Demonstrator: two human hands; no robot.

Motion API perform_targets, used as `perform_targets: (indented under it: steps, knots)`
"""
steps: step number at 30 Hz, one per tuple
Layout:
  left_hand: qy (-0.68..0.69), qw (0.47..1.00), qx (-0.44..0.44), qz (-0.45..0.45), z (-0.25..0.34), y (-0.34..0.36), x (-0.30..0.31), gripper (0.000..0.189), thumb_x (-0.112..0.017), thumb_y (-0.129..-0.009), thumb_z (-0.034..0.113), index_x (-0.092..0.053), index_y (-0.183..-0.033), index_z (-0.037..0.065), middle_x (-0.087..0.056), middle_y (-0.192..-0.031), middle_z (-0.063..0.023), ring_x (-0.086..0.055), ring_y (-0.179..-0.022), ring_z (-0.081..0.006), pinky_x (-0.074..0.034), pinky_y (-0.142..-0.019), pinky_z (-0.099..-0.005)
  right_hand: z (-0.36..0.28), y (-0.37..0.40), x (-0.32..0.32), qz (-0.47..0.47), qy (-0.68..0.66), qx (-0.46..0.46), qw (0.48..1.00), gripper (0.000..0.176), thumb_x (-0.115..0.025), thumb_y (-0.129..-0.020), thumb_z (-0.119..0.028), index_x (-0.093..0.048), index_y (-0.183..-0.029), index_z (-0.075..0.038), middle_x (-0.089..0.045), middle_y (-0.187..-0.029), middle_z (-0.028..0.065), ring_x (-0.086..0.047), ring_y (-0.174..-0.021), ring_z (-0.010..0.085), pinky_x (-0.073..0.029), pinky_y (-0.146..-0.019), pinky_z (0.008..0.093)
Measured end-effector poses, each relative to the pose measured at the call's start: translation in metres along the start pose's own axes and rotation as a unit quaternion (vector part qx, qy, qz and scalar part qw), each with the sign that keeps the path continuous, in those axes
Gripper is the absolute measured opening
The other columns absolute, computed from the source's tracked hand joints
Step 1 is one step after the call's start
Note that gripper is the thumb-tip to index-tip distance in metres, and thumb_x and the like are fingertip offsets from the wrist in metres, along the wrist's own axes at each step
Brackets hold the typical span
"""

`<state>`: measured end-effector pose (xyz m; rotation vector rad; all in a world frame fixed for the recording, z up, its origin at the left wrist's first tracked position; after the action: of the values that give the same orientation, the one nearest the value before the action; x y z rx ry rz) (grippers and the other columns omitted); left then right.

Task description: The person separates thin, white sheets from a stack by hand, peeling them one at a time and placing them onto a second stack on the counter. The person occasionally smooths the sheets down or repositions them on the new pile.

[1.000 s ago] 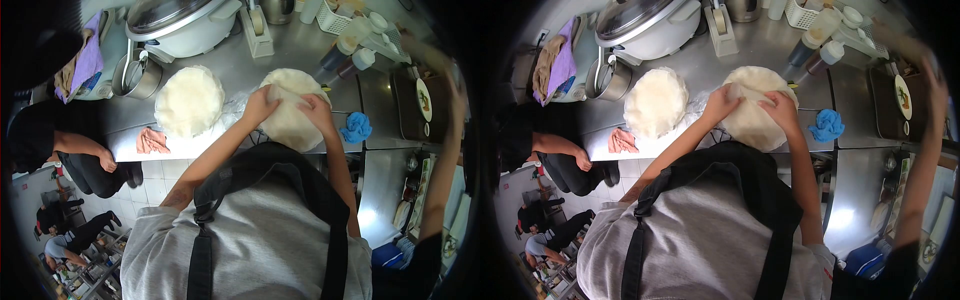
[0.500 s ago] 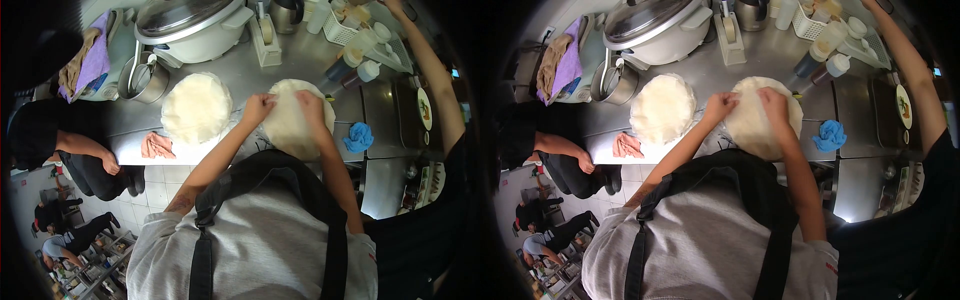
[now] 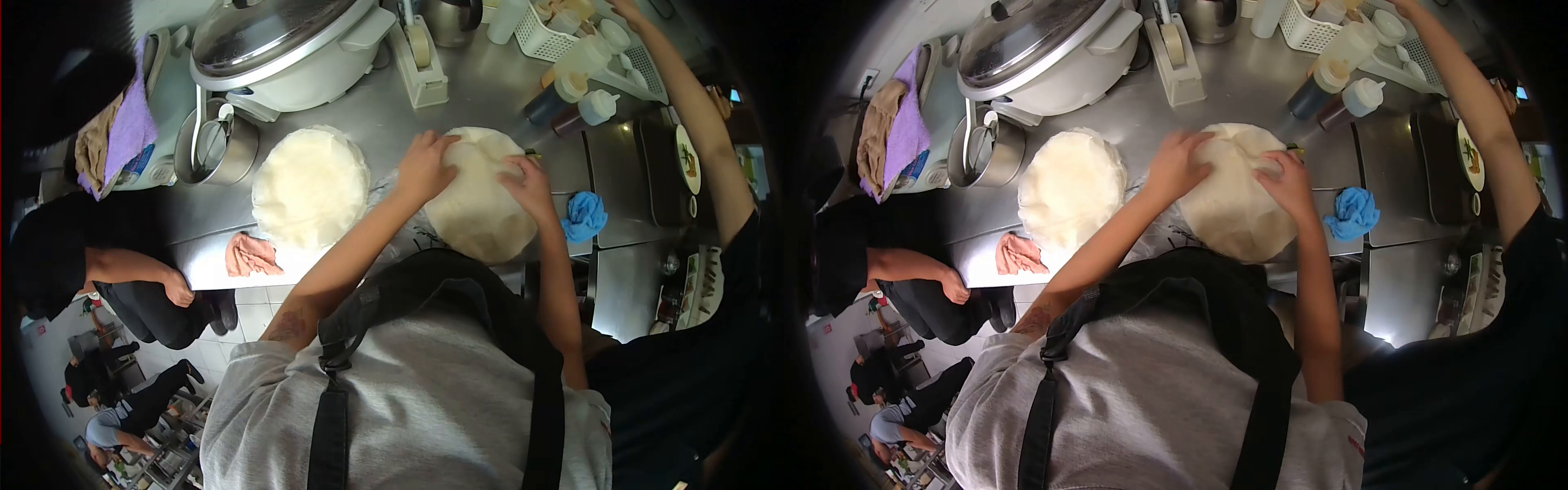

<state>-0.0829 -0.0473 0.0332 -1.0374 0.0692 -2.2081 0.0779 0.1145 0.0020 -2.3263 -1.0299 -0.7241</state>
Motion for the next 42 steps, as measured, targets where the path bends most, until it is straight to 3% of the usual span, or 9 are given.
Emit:
perform_targets:
  steps: [5, 12, 18, 21, 29, 32, 35, 37, 42]
  knots:
    - [-0.016, 0.996, -0.056, -0.071, 0.000, -0.027, -0.045, 0.027, -0.071, -0.078, 0.027, -0.073, -0.101, 0.011, -0.068, -0.086, -0.0121, -0.063, -0.090, -0.0338, -0.049, -0.082, -0.0411, -0.051, -0.024, -0.021, -0.022, 0.099, 0.083, 0.991, 0.029, -0.076, -0.079, -0.028, -0.069, -0.097, -0.007, -0.067, -0.095, 0.0140, -0.065, -0.086, 0.0326, -0.050, -0.072, 0.0406]
    - [0.061, 0.986, 0.112, -0.105, -0.047, -0.028, -0.067, 0.030, -0.068, -0.086, 0.039, -0.074, -0.093, 0.010, -0.069, -0.076, -0.0125, -0.066, -0.069, -0.0309, -0.050, -0.064, -0.0411, -0.016, -0.013, 0.004, 0.067, 0.071, -0.099, 0.990, 0.030, -0.068, -0.088, -0.034, -0.070, -0.092, -0.004, -0.066, -0.079, 0.0201, -0.065, -0.072, 0.0379, -0.051, -0.066, 0.0416]
    - [0.056, 0.985, 0.138, -0.087, -0.047, -0.024, -0.059, 0.031, -0.067, -0.086, 0.042, -0.074, -0.093, 0.013, -0.069, -0.076, -0.0119, -0.066, -0.069, -0.0298, -0.051, -0.063, -0.0396, 0.037, 0.040, 0.056, 0.140, 0.073, -0.249, 0.956, 0.030, -0.071, -0.087, -0.033, -0.072, -0.095, -0.004, -0.064, -0.068, 0.0152, -0.058, -0.056, 0.0203, -0.047, -0.059, 0.0323]
    - [0.062, 0.986, 0.136, -0.071, -0.046, -0.021, -0.059, 0.030, -0.068, -0.086, 0.042, -0.074, -0.093, 0.013, -0.069, -0.074, -0.0120, -0.066, -0.068, -0.0299, -0.051, -0.063, -0.0392, 0.046, 0.065, 0.071, 0.201, 0.052, -0.206, 0.956, 0.031, -0.071, -0.087, -0.032, -0.071, -0.093, -0.002, -0.062, -0.064, 0.0093, -0.050, -0.057, 0.0127, -0.044, -0.057, 0.0290]
    - [0.064, 0.992, 0.105, -0.039, -0.042, -0.018, -0.057, 0.026, -0.068, -0.086, 0.036, -0.073, -0.091, 0.011, -0.066, -0.067, -0.0121, -0.064, -0.062, -0.0306, -0.050, -0.061, -0.0409, 0.066, 0.113, 0.071, 0.225, -0.050, -0.273, 0.934, 0.029, -0.071, -0.088, -0.029, -0.071, -0.089, 0.000, -0.060, -0.065, 0.0006, -0.047, -0.060, 0.0076, -0.041, -0.056, 0.0258]
    - [0.028, 0.987, 0.129, -0.087, -0.040, -0.016, -0.061, 0.024, -0.067, -0.086, 0.028, -0.070, -0.101, 0.011, -0.068, -0.085, -0.0134, -0.064, -0.077, -0.0312, -0.050, -0.068, -0.0402, 0.063, 0.111, 0.065, 0.158, -0.045, -0.283, 0.945, 0.031, -0.072, -0.087, -0.031, -0.070, -0.091, 0.000, -0.061, -0.068, 0.0022, -0.049, -0.060, 0.0091, -0.042, -0.057, 0.0257]
    - [-0.070, 0.995, -0.033, 0.068, 0.014, -0.024, -0.024, 0.027, -0.066, -0.080, 0.016, -0.065, -0.107, 0.008, -0.062, -0.106, -0.0144, -0.060, -0.097, -0.0322, -0.048, -0.080, -0.0409, 0.052, 0.087, 0.054, 0.130, 0.001, -0.230, 0.965, 0.043, -0.076, -0.081, -0.037, -0.069, -0.101, 0.001, -0.068, -0.080, 0.0092, -0.061, -0.067, 0.0181, -0.048, -0.063, 0.0332]
    - [-0.032, 0.992, -0.116, -0.021, 0.035, -0.026, -0.048, 0.034, -0.061, -0.081, 0.010, -0.062, -0.114, 0.007, -0.058, -0.116, -0.0164, -0.056, -0.107, -0.0330, -0.046, -0.089, -0.0415, 0.013, 0.054, 0.058, 0.146, 0.057, -0.125, 0.980, 0.050, -0.078, -0.078, -0.041, -0.068, -0.104, 0.001, -0.070, -0.087, 0.0130, -0.065, -0.072, 0.0239, -0.050, -0.066, 0.0376]
    - [-0.015, 0.969, -0.215, -0.117, 0.059, -0.006, -0.111, 0.053, -0.054, -0.086, 0.011, -0.046, -0.137, 0.000, -0.050, -0.137, -0.0196, -0.043, -0.132, -0.0347, -0.034, -0.111, -0.0431, 0.013, 0.005, 0.037, 0.015, 0.112, -0.197, 0.974, 0.042, -0.071, -0.084, -0.039, -0.069, -0.100, 0.000, -0.069, -0.083, 0.0197, -0.067, -0.075, 0.0358, -0.050, -0.069, 0.0407]
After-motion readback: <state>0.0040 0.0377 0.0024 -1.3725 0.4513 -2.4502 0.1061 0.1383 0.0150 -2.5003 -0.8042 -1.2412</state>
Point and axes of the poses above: each hand's wrist, its own y-axis away from the middle knuckle, its own x-axis out of the back of the hand, z = x × y, the point moved 9 cm from there along -y, towards the middle knuckle
